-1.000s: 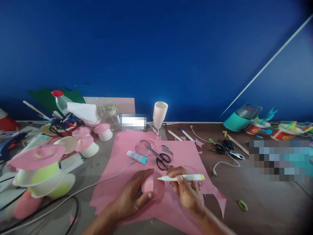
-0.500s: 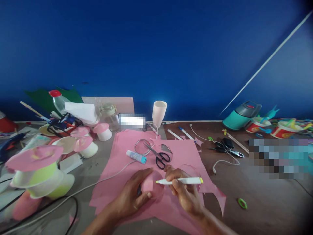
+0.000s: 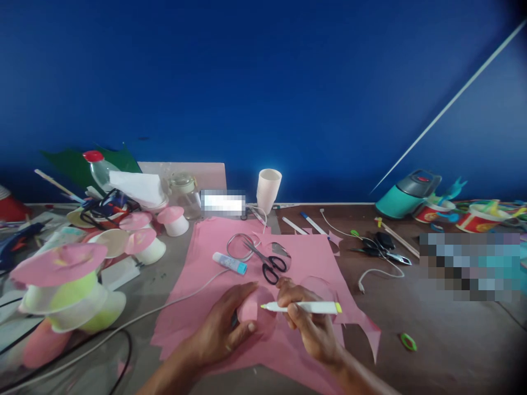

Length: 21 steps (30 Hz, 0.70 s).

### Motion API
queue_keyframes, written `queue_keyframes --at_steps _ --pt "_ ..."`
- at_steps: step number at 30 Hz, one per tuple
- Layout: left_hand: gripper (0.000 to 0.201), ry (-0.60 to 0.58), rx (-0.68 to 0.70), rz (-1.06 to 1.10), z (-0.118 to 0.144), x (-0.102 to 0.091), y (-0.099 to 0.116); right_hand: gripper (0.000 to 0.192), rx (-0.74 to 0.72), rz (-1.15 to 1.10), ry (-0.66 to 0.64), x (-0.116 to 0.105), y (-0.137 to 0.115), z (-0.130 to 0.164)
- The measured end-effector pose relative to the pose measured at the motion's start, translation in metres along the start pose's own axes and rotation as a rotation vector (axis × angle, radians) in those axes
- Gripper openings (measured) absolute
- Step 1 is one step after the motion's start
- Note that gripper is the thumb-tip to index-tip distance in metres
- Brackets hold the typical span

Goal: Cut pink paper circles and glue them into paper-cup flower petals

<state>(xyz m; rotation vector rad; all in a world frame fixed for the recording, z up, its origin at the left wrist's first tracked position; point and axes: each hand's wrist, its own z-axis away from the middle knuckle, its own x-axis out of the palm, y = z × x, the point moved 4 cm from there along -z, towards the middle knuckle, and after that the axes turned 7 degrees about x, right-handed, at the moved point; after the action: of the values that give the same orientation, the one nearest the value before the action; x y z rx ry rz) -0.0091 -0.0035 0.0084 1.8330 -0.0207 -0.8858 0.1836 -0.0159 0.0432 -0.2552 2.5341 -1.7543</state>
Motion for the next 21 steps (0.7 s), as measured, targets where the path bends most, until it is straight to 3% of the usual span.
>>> queue_keyframes --at_steps 10,16,21 --pt "0.071 -0.011 -0.008 -0.016 -0.0004 -0.0025 0.0037 0.035 0.053 0.05 -0.003 -0.0021 -0.0018 -0.0034" --pt "0.069 -0.002 -0.008 -0.009 -0.0008 -0.0039 0.0051 0.026 0.048 -0.096 0.05 -0.005 0.002 -0.0025" --pt "0.067 -0.006 -0.007 -0.004 -0.0014 -0.0048 0.0075 0.025 0.035 -0.051 0.031 -0.0026 -0.0013 -0.0027"
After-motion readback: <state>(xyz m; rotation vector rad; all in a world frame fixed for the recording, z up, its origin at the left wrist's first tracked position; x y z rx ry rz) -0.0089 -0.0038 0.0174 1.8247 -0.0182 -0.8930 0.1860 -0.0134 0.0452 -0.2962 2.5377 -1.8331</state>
